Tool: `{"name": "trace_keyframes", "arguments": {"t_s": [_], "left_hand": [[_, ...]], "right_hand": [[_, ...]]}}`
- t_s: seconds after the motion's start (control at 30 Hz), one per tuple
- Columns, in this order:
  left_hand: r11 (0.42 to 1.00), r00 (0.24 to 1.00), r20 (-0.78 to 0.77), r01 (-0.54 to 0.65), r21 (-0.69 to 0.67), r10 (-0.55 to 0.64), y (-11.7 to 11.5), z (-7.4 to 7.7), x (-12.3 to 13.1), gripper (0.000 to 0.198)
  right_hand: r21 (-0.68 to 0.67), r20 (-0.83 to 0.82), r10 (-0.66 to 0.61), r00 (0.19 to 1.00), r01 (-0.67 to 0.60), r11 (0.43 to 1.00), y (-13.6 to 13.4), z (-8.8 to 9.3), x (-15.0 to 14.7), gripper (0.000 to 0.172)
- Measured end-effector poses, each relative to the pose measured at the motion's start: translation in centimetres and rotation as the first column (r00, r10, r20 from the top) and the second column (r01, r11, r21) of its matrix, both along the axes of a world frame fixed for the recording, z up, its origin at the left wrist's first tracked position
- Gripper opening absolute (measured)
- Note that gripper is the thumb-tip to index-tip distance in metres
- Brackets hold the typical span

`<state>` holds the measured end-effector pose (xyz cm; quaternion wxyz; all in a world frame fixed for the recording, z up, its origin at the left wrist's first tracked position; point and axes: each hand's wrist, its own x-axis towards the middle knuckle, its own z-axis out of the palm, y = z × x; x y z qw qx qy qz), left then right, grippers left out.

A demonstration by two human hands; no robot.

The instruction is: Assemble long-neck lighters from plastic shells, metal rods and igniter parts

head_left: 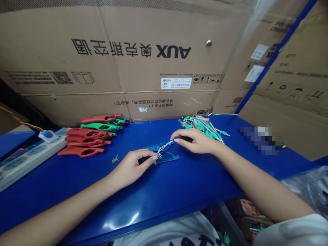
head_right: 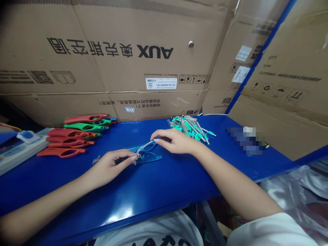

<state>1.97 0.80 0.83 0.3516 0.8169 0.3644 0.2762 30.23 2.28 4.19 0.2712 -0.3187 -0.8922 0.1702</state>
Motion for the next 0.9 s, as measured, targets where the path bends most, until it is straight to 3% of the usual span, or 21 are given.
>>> {"name": "trace_keyframes", "arguments": {"t_s": [0.17, 0.3, 0.53, 0.9], "left_hand": [[0.996, 1.0, -0.011, -0.011, -0.09, 0.01, 0.0, 1.3, 0.6, 0.03], [0.991, 0.999, -0.012, 0.031, -0.127, -0.033, 0.1, 2.1, 1.2, 0.03], [0.994, 0.996, -0.007, 0.087, -0.06, -0.088, 0.1, 0.9, 0.9, 0.035], [0.992, 0.996, -0.02, 0.086, -0.092, -0.088, 0.1, 0.1, 0.1, 0.029]], "right_hand": [[-0.015, -0.048, 0.021, 0.999, -0.022, 1.0, 0.2, 0.0, 0.6, 0.022], [-0.05, -0.087, -0.038, 0.995, 0.033, 0.998, -0.2, -1.0, 0.7, 0.024], [0.002, -0.078, -0.076, 0.994, 0.076, 0.997, -0.5, -2.0, 0.4, 0.025], [-0.084, -0.055, -0.098, 0.994, 0.094, 0.992, -0.7, -2.0, 0.5, 0.026]]}}
